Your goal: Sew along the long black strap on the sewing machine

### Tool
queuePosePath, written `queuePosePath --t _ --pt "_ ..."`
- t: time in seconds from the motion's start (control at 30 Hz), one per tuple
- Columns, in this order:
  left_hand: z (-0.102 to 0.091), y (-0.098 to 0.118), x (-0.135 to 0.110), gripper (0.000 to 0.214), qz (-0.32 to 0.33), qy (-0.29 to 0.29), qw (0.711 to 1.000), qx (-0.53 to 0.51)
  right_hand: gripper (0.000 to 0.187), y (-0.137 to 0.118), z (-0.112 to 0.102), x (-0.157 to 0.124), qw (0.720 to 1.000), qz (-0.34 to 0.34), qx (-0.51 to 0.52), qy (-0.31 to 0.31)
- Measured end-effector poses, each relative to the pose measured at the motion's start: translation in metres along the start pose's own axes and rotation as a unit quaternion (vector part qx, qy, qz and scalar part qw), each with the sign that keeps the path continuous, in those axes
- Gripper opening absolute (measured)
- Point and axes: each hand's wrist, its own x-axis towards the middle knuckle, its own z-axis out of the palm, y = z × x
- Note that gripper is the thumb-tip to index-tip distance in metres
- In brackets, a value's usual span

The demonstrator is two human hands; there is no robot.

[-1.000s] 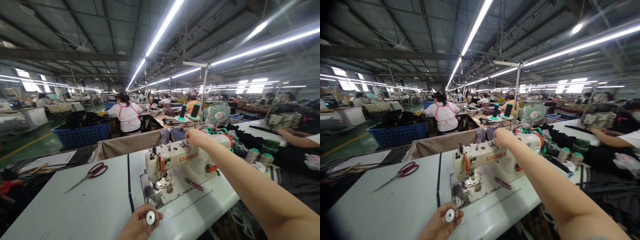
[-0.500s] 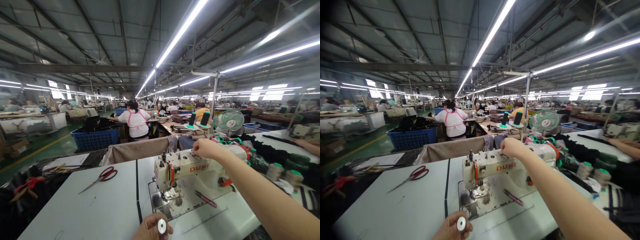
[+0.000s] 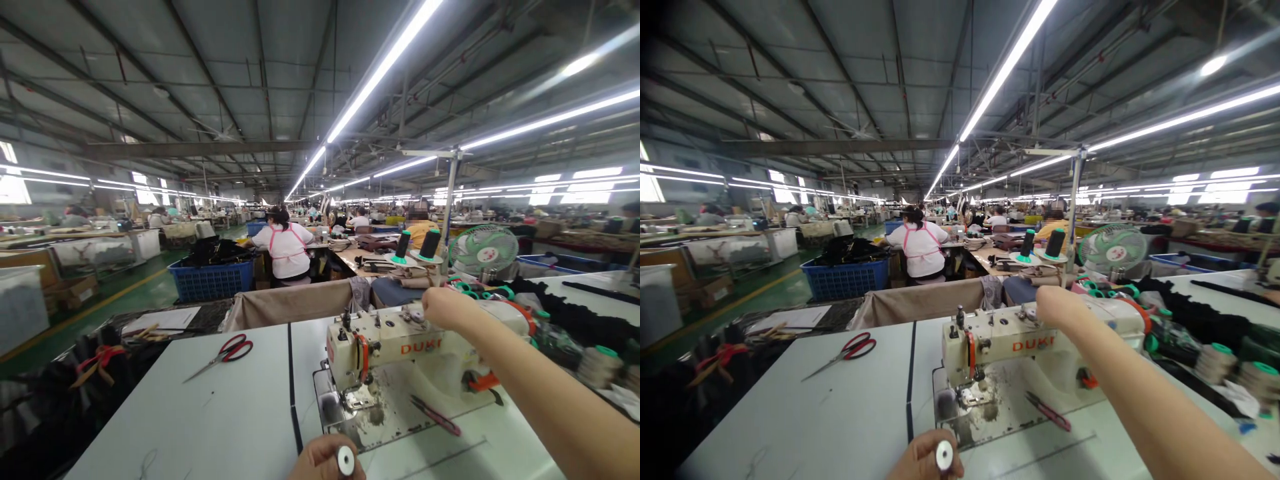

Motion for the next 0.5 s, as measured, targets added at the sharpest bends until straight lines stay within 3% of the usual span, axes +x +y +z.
queuePosePath --t 0.13,0.27,0.4,0.5 --pt "0.009 0.001 0.001 0.05 0.024 0.012 0.999 -0.018 0.02 -0.007 0.002 0.0 0.999 -0.029 0.005 0.013" --pt "0.013 0.003 0.0 0.047 0.047 0.07 0.995 -0.045 0.024 -0.007 0.005 0.001 1.0 0.017 -0.007 0.009" --pt "0.009 0.005 -0.001 0.047 0.046 0.038 0.998 -0.019 0.022 -0.008 0.008 0.0 1.0 0.004 -0.01 0.004" --pt "0.007 0.005 -0.001 0.049 0.057 0.054 0.997 -0.021 0.023 -0.009 0.008 0.0 1.0 0.006 -0.011 0.022"
